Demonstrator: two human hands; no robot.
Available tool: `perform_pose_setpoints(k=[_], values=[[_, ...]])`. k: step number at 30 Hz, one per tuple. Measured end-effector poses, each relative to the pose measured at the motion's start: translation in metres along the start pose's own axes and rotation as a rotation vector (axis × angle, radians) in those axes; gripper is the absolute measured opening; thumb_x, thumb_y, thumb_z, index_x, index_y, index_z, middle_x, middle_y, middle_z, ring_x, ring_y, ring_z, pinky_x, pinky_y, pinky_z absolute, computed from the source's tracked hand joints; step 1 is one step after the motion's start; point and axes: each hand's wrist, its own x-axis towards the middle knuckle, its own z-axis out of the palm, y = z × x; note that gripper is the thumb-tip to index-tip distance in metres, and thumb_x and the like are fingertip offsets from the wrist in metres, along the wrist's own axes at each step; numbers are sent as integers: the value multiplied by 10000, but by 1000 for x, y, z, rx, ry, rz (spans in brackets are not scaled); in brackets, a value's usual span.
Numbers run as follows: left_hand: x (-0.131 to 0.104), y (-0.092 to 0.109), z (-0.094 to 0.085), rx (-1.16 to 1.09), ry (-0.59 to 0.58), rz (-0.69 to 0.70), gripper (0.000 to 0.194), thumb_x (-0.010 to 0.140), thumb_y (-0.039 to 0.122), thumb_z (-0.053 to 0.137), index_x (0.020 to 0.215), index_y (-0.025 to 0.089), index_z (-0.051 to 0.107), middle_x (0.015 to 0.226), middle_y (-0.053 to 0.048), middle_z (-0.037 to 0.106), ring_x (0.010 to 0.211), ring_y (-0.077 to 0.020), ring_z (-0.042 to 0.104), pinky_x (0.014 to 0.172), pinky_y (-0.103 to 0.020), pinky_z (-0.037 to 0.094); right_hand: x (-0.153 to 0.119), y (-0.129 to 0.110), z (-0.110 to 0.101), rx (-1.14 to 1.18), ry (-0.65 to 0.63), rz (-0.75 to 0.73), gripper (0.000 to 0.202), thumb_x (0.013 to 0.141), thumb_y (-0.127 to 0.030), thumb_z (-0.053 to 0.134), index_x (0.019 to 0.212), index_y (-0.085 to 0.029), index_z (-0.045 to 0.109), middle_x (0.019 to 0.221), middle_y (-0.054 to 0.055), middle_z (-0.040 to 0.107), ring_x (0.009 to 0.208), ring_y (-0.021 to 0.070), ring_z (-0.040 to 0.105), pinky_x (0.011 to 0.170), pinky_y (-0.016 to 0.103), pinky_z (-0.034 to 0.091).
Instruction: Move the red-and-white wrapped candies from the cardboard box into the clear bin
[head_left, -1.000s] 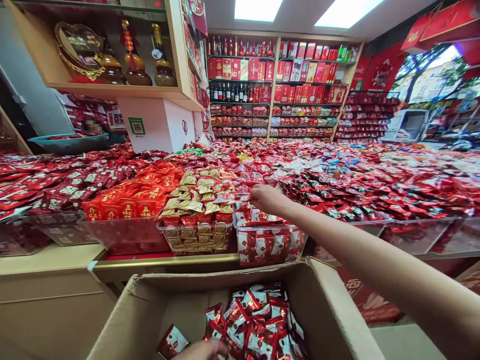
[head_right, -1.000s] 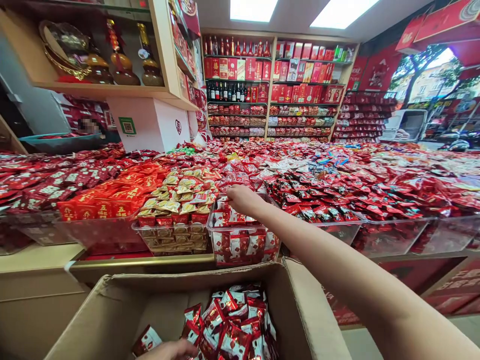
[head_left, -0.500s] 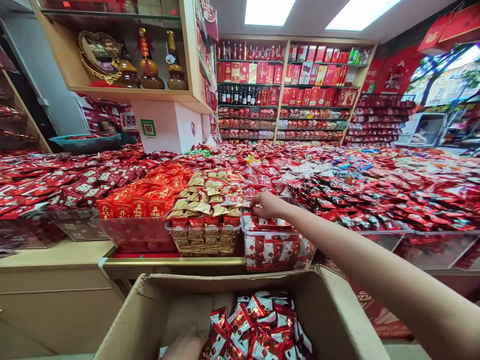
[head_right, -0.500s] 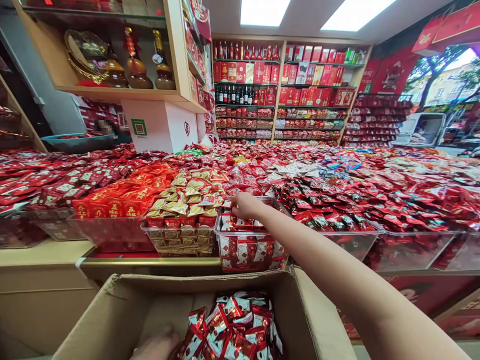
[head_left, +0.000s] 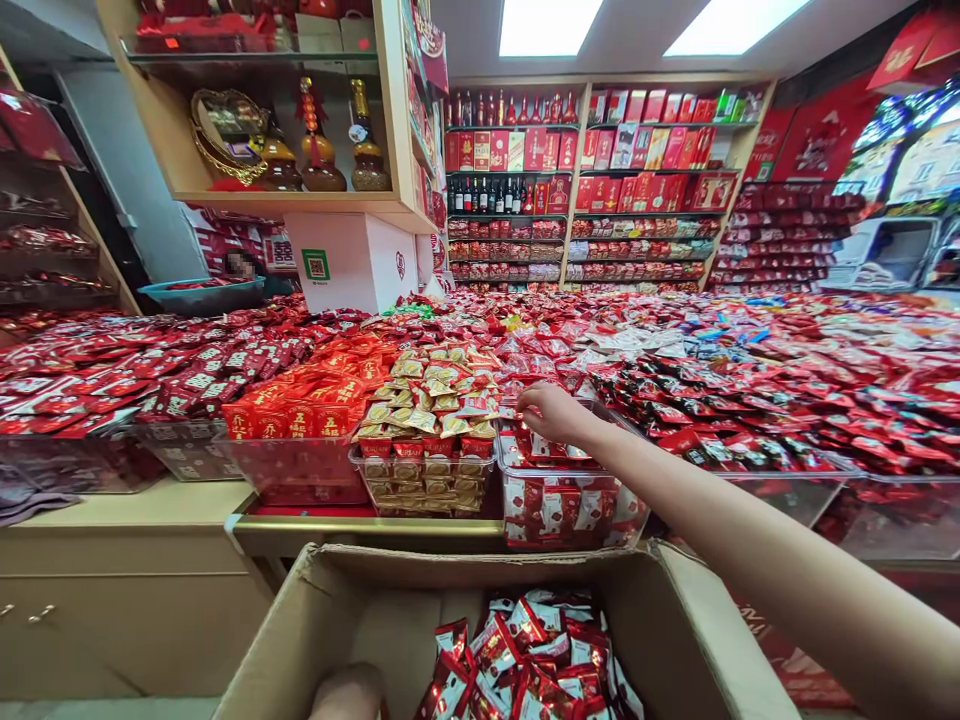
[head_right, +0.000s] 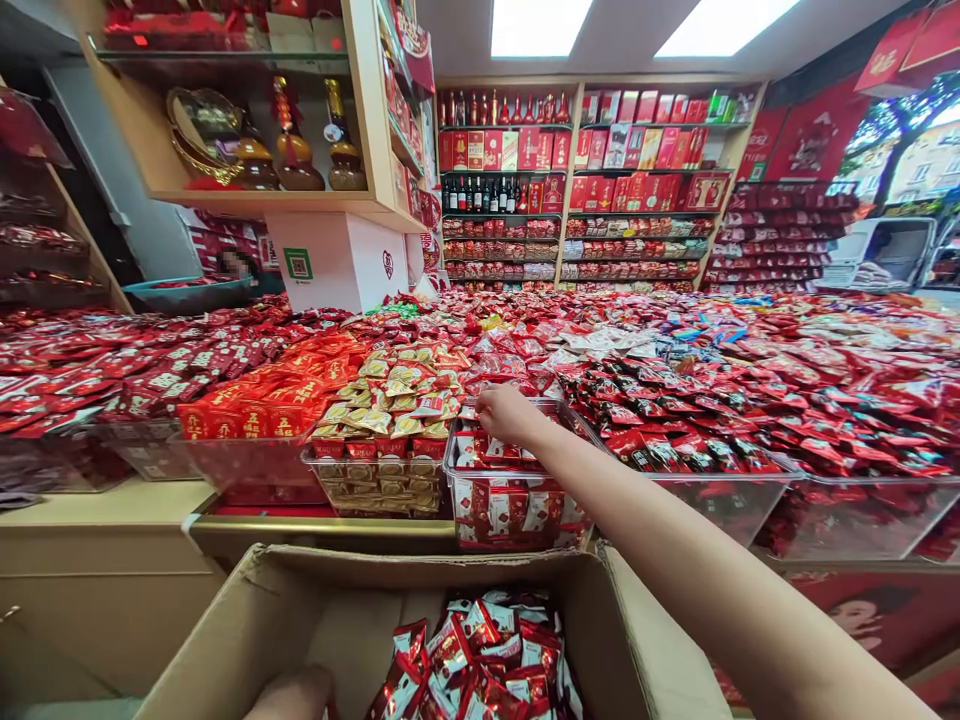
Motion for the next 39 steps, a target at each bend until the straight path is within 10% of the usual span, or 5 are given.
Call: perform_pose_setpoints(k=[8,15,25,34,39], values=[[-1,61,-23,-450,-107,108,270,706,419,563,760,154,555,595,29,592,573,-141,565,553,-256,430,-60,-73,-38,316,230,-102,206,809,-185,413,926,-169,582,898,51,617,856,149,544,774,267,397],[-20,107,-19,-806,-137,313,196,740,293,581,889,166,576,694,32,607,614,-88,514,609,-204,408,-119,-131,18,655,-164,113,276,813,-389,437,847,-163,592,690,24,598,597,113,500,532,211,364],[-26,102,-9,-864,-211,342,252,757,229,577,1006,187,577,809,-3,670,741,-136,570,681,-246,437,-118,-131,45,910,-108,322,284,783,-362,474,601,-145,502,525,-38,441,505,71,359,467,187,298],[-18,104,1,-1262,-216,120,163,693,281,643,795,155,659,518,37,576,492,-76,484,481,-179,377,-136,-144,36,123,-10,-238,322,749,-479,482,798,-163,522,795,65,548,710,179,448,574,286,359],[-32,111,-13,-1361,-198,113,275,655,305,678,908,202,649,684,10,653,590,-100,534,557,-210,417,-143,-152,20,-113,49,-402,113,805,-165,408,724,-150,486,735,42,543,599,147,425,496,275,312]])
